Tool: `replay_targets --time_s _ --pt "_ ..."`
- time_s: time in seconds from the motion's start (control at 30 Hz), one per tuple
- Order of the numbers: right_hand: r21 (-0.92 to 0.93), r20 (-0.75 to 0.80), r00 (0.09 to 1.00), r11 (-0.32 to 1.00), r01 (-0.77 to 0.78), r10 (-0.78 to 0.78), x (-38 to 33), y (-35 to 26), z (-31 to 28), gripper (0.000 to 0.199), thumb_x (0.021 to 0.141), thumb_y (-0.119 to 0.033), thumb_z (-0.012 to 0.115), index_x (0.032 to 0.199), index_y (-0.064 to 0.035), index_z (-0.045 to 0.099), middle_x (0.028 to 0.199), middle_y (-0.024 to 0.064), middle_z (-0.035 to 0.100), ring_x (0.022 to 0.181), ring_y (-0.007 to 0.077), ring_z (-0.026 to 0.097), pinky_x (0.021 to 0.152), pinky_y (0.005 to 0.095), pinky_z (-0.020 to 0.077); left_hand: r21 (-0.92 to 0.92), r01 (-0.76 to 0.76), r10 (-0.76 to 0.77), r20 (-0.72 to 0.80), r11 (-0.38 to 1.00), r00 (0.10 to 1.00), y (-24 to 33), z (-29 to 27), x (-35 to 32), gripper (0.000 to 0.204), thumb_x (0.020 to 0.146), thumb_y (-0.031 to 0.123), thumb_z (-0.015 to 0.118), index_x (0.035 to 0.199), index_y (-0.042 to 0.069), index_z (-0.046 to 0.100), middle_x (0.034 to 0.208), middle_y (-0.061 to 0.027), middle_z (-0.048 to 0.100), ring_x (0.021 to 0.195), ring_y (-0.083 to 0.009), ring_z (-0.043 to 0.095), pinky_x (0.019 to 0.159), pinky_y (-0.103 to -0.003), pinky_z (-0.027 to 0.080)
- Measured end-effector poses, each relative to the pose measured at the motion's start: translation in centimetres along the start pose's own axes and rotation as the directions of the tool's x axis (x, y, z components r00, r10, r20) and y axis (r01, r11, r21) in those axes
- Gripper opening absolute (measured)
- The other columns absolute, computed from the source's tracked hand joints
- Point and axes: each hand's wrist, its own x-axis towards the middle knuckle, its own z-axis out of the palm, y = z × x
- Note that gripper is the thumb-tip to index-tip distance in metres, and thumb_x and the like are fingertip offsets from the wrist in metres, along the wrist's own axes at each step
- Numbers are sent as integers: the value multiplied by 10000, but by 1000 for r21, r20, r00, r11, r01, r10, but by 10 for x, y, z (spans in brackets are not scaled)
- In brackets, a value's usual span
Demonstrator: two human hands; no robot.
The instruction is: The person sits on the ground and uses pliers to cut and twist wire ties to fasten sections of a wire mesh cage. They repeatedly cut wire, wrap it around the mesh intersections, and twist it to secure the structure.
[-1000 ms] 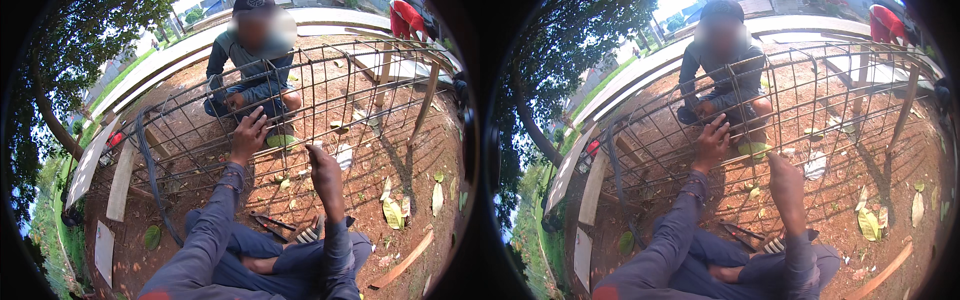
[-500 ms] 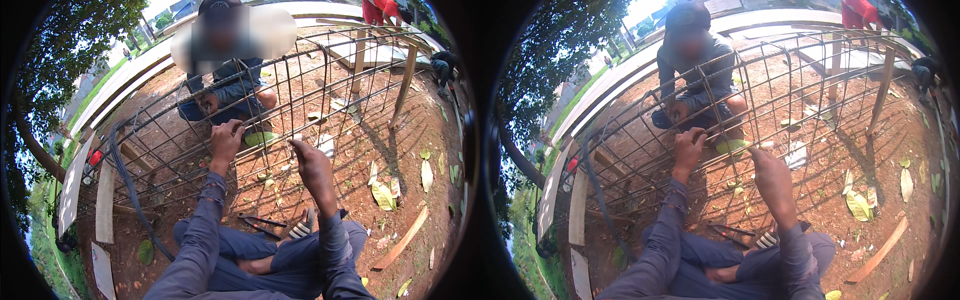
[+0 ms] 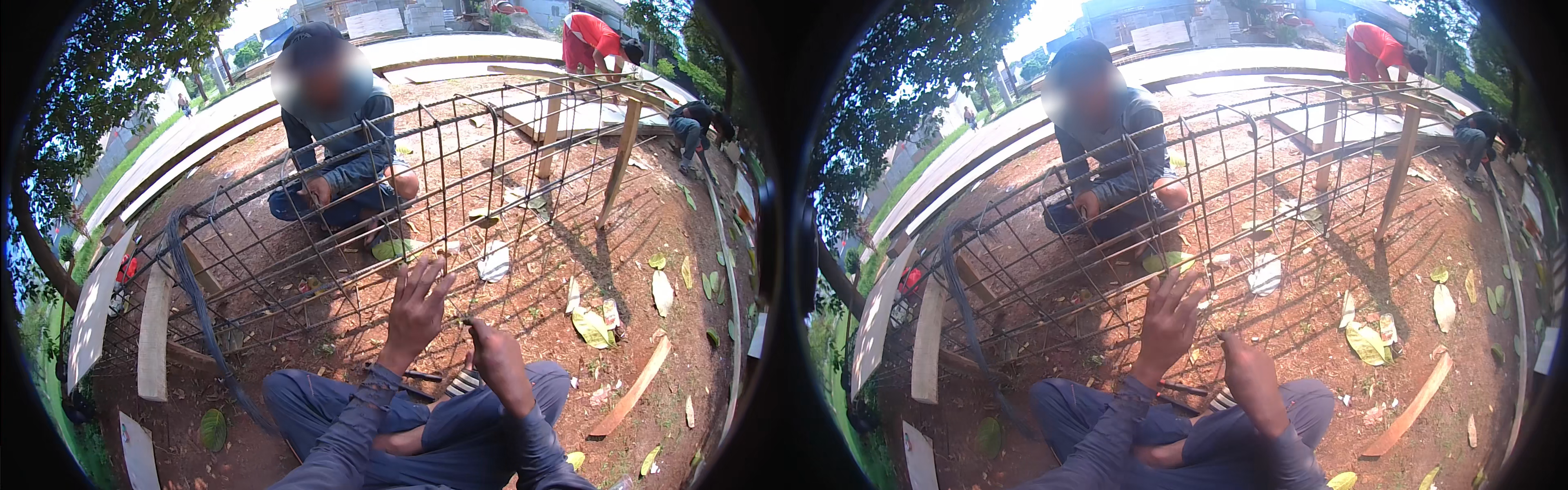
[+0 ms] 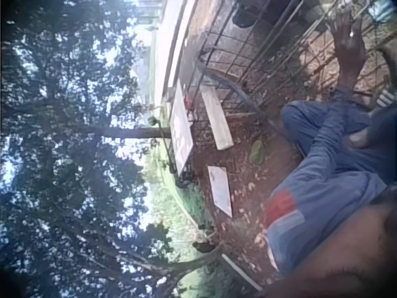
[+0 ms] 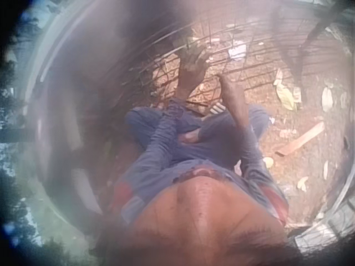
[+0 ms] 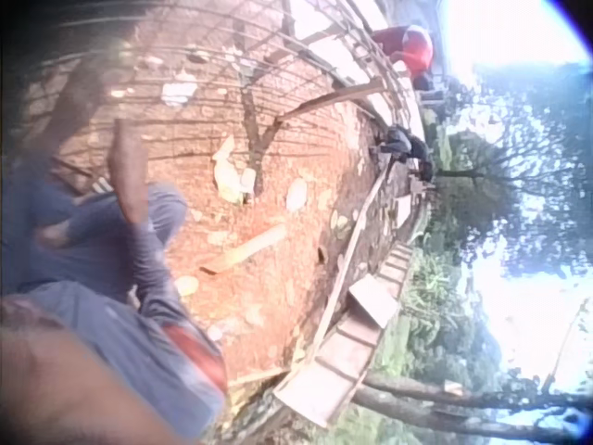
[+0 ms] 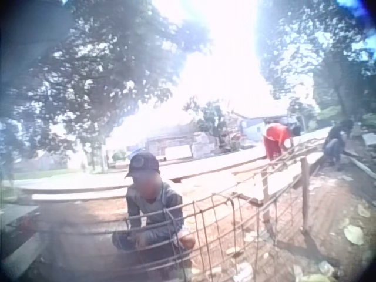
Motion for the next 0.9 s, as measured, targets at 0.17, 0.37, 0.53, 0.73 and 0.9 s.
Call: replay_targets --time_s 0.17,0.37,0.53,0.73,0.9 --pt "-60 98 994 998 -35 41 -68 -7 -65 257 957 -75 615 1207 -109 665 973 128 745 806 344 725 666 449 558 -313 -188 222 76 931 972 51 -2 -45 409 836 103 736 1238 128 665 1243 -51 672 1190 -254 619 1130 -489 451" --pt "-219 -147 988 976 16 -49 -104 -15 -126 219 880 -83 763 1090 -136 731 813 90 698 658 269 693 533 379 512 -353 -231 259 34 907 965 41 -43 -27 233 803 108 763 1032 127 722 1019 -27 718 962 -228 683 954 -432 552" --pt "53 -85 996 999 5 0 -104 11 -90 179 910 -7 661 1067 -80 705 906 131 714 746 333 713 650 397 541 -299 -344 333 -88 890 939 43 -60 8 228 825 115 720 1052 105 722 1068 -41 727 1022 -240 692 986 -433 551" --pt "400 559 791 755 -520 249 -87 -5 -164 245 1032 -205 653 1199 -35 710 1011 31 752 779 114 672 720 278 556 -417 -239 345 197 877 918 33 -26 -1 234 835 137 695 1066 100 714 1022 -41 722 1008 -230 683 957 -385 539" --pt "-240 256 943 931 274 -212 -82 80 -177 254 947 -162 695 1199 -133 711 920 74 717 741 265 719 600 378 575 -405 -209 370 374 890 850 30 -61 0 203 818 82 708 1019 100 733 936 -36 730 872 -232 673 799 -378 524"
